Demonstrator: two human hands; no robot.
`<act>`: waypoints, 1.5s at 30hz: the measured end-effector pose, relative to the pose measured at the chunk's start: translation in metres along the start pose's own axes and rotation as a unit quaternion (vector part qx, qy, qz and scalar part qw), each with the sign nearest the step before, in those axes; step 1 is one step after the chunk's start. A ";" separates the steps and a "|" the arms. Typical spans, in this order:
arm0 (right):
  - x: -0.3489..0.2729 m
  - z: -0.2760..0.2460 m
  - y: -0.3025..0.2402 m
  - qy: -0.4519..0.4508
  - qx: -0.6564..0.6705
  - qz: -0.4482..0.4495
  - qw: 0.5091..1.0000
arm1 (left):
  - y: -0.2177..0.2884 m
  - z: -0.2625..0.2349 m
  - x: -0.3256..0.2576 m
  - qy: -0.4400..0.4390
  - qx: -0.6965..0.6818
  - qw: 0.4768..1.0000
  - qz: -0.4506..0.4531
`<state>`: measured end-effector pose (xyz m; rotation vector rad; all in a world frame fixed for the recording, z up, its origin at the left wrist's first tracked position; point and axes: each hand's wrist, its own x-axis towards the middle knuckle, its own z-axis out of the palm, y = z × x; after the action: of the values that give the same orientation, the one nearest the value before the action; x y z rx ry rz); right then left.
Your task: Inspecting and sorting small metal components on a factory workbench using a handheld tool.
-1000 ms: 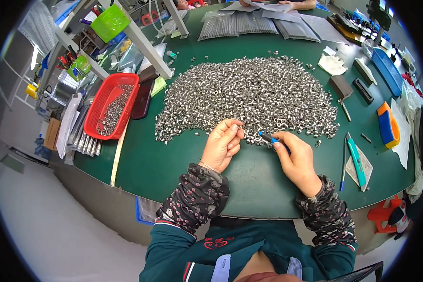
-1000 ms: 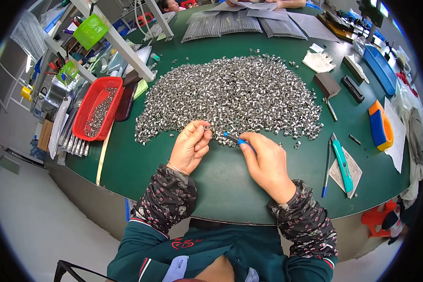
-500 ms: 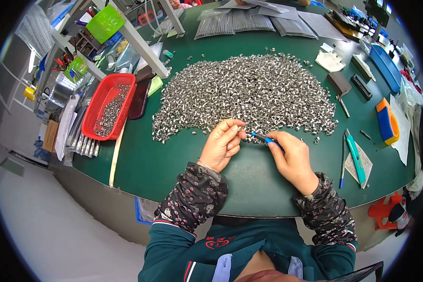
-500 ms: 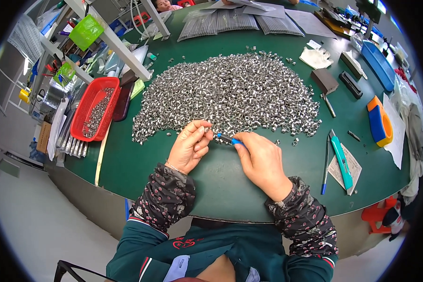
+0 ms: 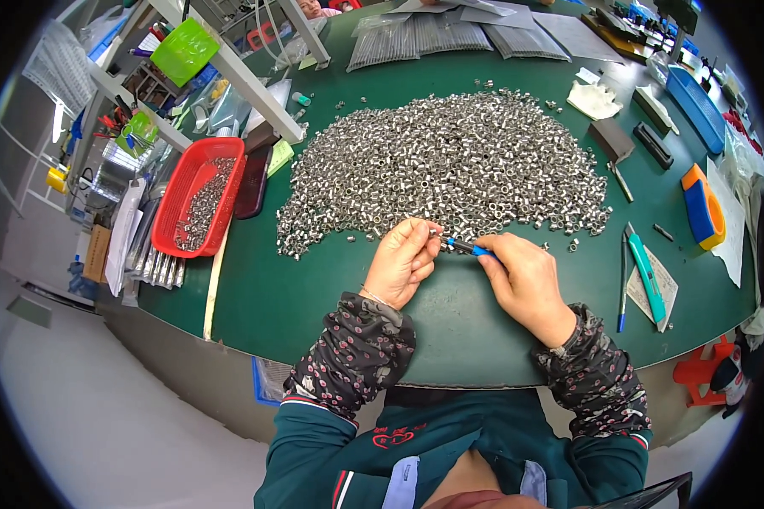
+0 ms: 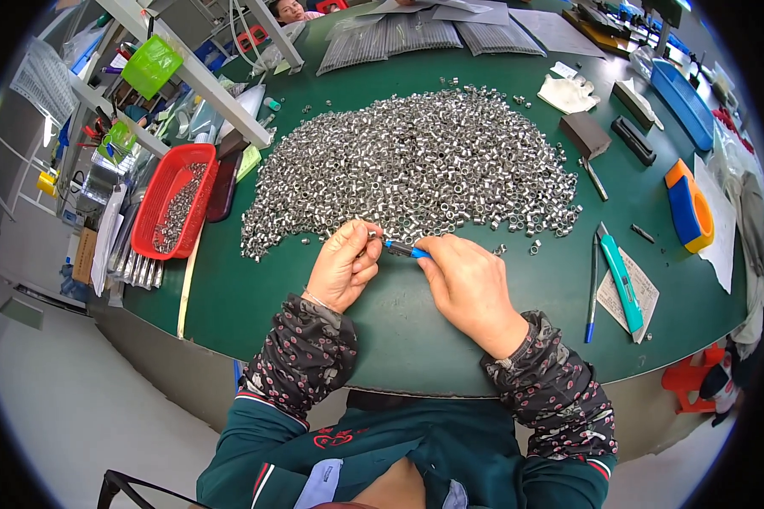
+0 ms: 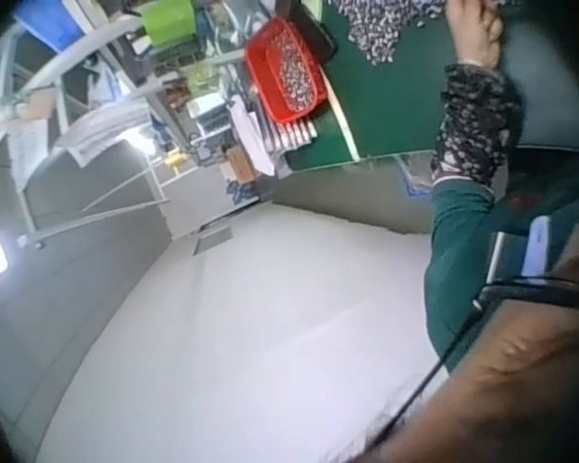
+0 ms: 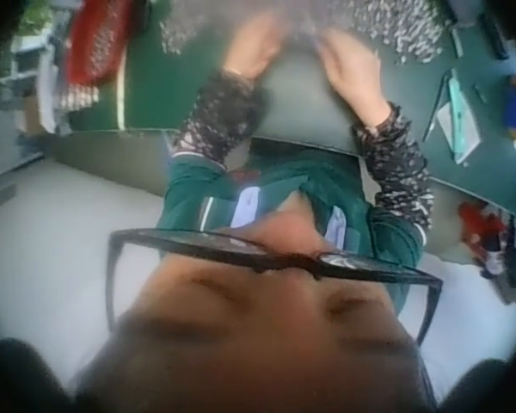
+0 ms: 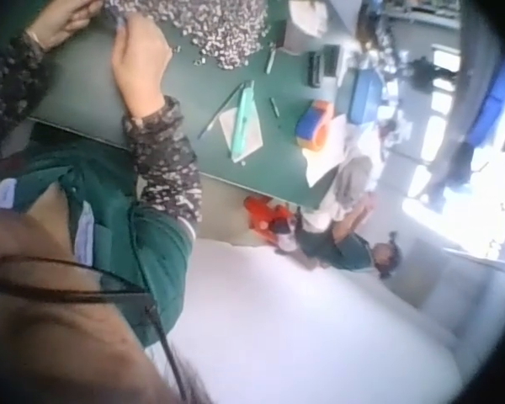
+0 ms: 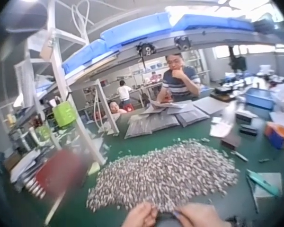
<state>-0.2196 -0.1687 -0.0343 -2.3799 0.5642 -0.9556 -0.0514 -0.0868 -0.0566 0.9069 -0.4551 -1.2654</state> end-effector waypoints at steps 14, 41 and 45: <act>0.001 0.000 -0.002 0.040 -0.059 -0.023 0.997 | -0.002 -0.001 0.001 0.021 -0.044 0.999 -0.024; 0.001 0.000 0.001 0.029 -0.061 -0.083 0.994 | -0.001 0.006 -0.004 0.047 0.032 0.998 -0.021; 0.004 -0.002 0.004 0.041 -0.086 -0.064 0.993 | -0.002 0.006 -0.003 0.031 0.055 0.998 -0.020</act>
<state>-0.2194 -0.1747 -0.0341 -2.5648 0.5488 -1.1056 -0.0583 -0.0858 -0.0539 1.0492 -0.4625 -1.2545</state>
